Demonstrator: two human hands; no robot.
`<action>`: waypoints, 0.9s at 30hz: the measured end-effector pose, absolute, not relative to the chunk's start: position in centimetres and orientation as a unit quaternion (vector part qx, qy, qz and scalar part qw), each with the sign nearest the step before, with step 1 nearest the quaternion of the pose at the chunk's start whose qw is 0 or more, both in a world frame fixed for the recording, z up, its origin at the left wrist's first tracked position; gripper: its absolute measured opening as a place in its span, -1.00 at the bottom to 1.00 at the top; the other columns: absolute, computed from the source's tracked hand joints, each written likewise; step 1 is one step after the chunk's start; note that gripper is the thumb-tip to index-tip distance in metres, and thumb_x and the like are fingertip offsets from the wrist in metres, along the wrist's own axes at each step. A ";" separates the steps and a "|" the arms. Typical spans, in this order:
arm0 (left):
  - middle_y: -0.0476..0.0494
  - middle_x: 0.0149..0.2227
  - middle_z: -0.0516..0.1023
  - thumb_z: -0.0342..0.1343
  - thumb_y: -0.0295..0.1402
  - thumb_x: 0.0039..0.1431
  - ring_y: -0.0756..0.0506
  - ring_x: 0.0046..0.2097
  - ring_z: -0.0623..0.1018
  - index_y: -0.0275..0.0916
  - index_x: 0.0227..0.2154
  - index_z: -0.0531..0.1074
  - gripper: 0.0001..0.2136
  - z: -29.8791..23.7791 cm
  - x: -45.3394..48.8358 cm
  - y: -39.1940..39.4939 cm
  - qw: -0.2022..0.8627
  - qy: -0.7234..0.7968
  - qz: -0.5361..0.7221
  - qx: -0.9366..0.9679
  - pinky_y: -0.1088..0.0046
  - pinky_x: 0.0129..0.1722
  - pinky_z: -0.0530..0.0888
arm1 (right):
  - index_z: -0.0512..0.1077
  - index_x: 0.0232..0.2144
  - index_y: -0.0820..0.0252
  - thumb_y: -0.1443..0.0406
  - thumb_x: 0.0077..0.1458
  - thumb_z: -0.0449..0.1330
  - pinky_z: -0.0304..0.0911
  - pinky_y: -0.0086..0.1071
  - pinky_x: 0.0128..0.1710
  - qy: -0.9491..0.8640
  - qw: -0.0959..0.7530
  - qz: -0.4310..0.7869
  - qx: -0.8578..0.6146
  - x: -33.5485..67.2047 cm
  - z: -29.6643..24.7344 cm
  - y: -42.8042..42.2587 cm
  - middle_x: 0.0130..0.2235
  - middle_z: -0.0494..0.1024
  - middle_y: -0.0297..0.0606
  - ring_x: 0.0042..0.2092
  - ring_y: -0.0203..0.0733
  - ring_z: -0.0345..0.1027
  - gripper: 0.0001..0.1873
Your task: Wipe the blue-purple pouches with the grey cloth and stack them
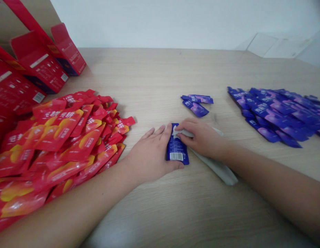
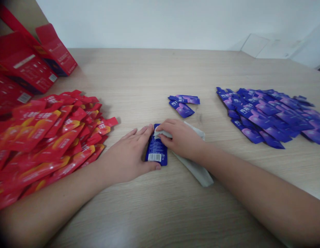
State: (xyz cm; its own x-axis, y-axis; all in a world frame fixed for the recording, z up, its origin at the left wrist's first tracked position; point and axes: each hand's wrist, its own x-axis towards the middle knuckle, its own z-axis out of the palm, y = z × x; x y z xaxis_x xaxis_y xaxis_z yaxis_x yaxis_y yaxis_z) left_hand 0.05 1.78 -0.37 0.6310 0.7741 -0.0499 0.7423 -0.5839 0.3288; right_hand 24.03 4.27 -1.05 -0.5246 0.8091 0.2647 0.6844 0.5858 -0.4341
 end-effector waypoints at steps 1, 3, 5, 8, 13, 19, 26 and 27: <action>-0.50 0.57 0.09 0.26 0.27 0.20 -0.40 0.56 0.20 -0.38 0.56 -0.04 0.12 -0.3 0.1 1.8 0.160 0.427 0.050 0.889 -0.01 0.55 0.10 | 0.60 -0.02 0.07 0.27 0.37 0.26 0.45 -0.02 0.14 -0.855 0.229 0.126 -0.447 24.2 -1.2 4.6 -0.02 0.68 -0.15 0.06 0.04 0.57 -0.82; -0.51 0.57 0.09 0.25 0.28 0.20 -0.41 0.56 0.20 -0.41 0.56 -0.04 0.13 -0.3 0.1 1.8 0.160 0.426 0.047 0.889 -0.01 0.56 0.10 | 0.60 -0.03 0.10 0.25 0.37 0.26 0.46 0.00 0.12 -0.844 0.238 0.110 -0.468 24.5 -1.5 5.0 -0.04 0.69 -0.14 0.04 0.06 0.58 -0.82; -0.51 0.57 0.08 0.24 0.29 0.20 -0.41 0.56 0.20 -0.44 0.56 -0.05 0.15 -0.2 0.1 1.8 0.160 0.426 0.042 0.890 -0.01 0.56 0.10 | 0.60 -0.05 0.10 0.23 0.36 0.28 0.47 0.01 0.10 -0.830 0.259 0.104 -0.483 24.8 -1.5 5.0 -0.06 0.70 -0.14 0.02 0.07 0.58 -0.83; -0.52 0.57 0.07 0.24 0.29 0.21 -0.42 0.56 0.20 -0.45 0.56 -0.06 0.15 -0.3 0.1 1.7 0.158 0.425 0.043 0.890 -0.03 0.55 0.12 | 0.58 -0.05 0.06 0.24 0.34 0.30 0.48 -0.03 0.08 -0.823 0.301 0.123 -0.466 24.9 -1.1 4.0 -0.08 0.70 -0.18 -0.01 0.04 0.59 -0.84; -0.51 0.56 0.12 0.25 0.24 0.21 -0.40 0.56 0.22 -0.40 0.56 -0.05 0.11 -0.5 -0.1 1.8 0.162 0.422 0.056 0.890 -0.01 0.55 0.11 | 0.58 -0.05 0.01 0.27 0.33 0.33 0.49 -0.17 0.06 -0.869 0.239 0.282 -0.328 24.2 0.6 1.3 -0.04 0.71 -0.25 0.00 -0.08 0.60 -0.85; -0.46 0.57 0.10 0.29 0.27 0.17 -0.37 0.57 0.20 -0.34 0.56 -0.06 0.14 -0.7 -0.2 1.9 0.171 0.423 0.059 0.888 0.00 0.55 0.13 | 0.63 -0.08 0.01 0.29 0.31 0.36 0.44 -0.13 0.16 -0.883 0.186 0.290 -0.318 23.3 0.4 1.8 -0.01 0.72 -0.24 0.08 -0.06 0.59 -0.86; -0.53 0.58 0.06 0.27 0.26 0.21 -0.41 0.56 0.20 -0.43 0.57 -0.11 0.16 -0.4 -0.1 1.9 0.172 0.433 0.042 0.884 -0.02 0.55 0.12 | 0.59 -0.01 0.07 0.25 0.38 0.27 0.43 -0.03 0.19 -0.862 0.225 0.155 -0.427 24.3 -1.4 5.2 0.01 0.69 -0.16 0.10 0.02 0.56 -0.82; -0.55 0.58 0.05 0.25 0.25 0.24 -0.42 0.57 0.18 -0.43 0.58 -0.13 0.15 -0.4 -0.1 1.8 0.171 0.430 0.041 0.885 -0.04 0.55 0.11 | 0.58 -0.01 0.06 0.24 0.38 0.27 0.43 -0.02 0.17 -0.853 0.235 0.139 -0.445 24.7 -1.7 5.6 0.00 0.69 -0.15 0.09 0.03 0.56 -0.82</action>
